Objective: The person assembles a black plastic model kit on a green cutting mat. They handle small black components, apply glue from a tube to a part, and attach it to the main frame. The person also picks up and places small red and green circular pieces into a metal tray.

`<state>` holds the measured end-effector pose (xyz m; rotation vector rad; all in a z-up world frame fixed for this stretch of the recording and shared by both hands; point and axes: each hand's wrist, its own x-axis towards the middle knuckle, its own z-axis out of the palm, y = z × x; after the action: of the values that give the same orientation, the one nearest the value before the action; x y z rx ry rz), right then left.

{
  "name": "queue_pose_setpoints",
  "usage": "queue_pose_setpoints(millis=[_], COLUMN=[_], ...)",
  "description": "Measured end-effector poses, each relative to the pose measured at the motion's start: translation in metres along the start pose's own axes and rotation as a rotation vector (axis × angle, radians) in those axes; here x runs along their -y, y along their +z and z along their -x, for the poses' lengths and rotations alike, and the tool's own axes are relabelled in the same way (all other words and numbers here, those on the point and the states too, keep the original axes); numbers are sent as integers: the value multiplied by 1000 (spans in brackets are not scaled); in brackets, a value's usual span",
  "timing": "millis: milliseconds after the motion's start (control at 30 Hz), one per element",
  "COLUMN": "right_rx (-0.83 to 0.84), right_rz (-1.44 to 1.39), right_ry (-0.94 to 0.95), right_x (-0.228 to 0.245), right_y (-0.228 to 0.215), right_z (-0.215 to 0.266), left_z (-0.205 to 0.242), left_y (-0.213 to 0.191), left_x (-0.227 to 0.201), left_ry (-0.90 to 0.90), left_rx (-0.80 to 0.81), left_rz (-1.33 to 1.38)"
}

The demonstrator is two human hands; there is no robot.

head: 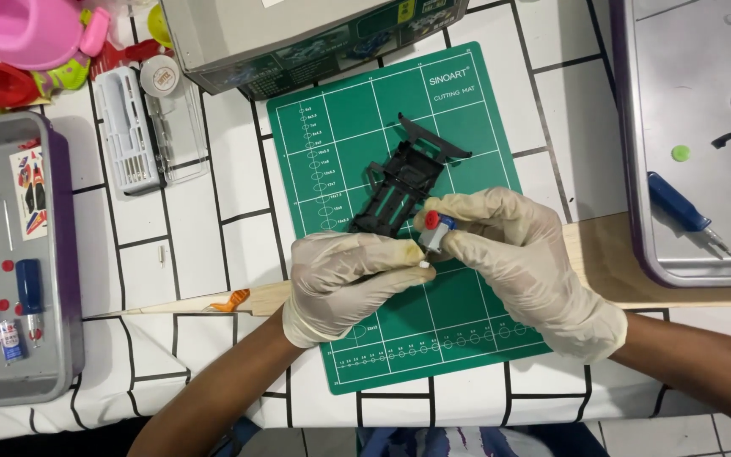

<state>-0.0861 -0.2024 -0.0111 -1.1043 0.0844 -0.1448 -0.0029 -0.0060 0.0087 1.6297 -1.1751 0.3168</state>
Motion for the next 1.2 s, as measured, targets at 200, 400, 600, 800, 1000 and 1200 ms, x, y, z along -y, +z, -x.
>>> queue_pose_setpoints(millis=[200, 400, 600, 800, 1000, 1200], right_rx=[-35, -18, 1, -2, -28, -75], right_rz=[138, 111, 160, 152, 161, 198], right_ry=[-116, -197, -193, -168, -187, -174], right_x=[14, 9, 15, 15, 8, 4], right_y=[7, 8, 12, 12, 9, 9], right_z=[1, 5, 2, 3, 6, 6], left_z=[6, 3, 0, 6, 3, -2], left_y=[4, 5, 4, 3, 5, 5], left_x=[-7, -10, -11, -8, -11, -14], left_ry=[-429, -778, -677, -642, -714, -785], left_rx=[-81, -108, -89, -109, -141, -34], left_rz=[467, 423, 394, 545, 563, 470])
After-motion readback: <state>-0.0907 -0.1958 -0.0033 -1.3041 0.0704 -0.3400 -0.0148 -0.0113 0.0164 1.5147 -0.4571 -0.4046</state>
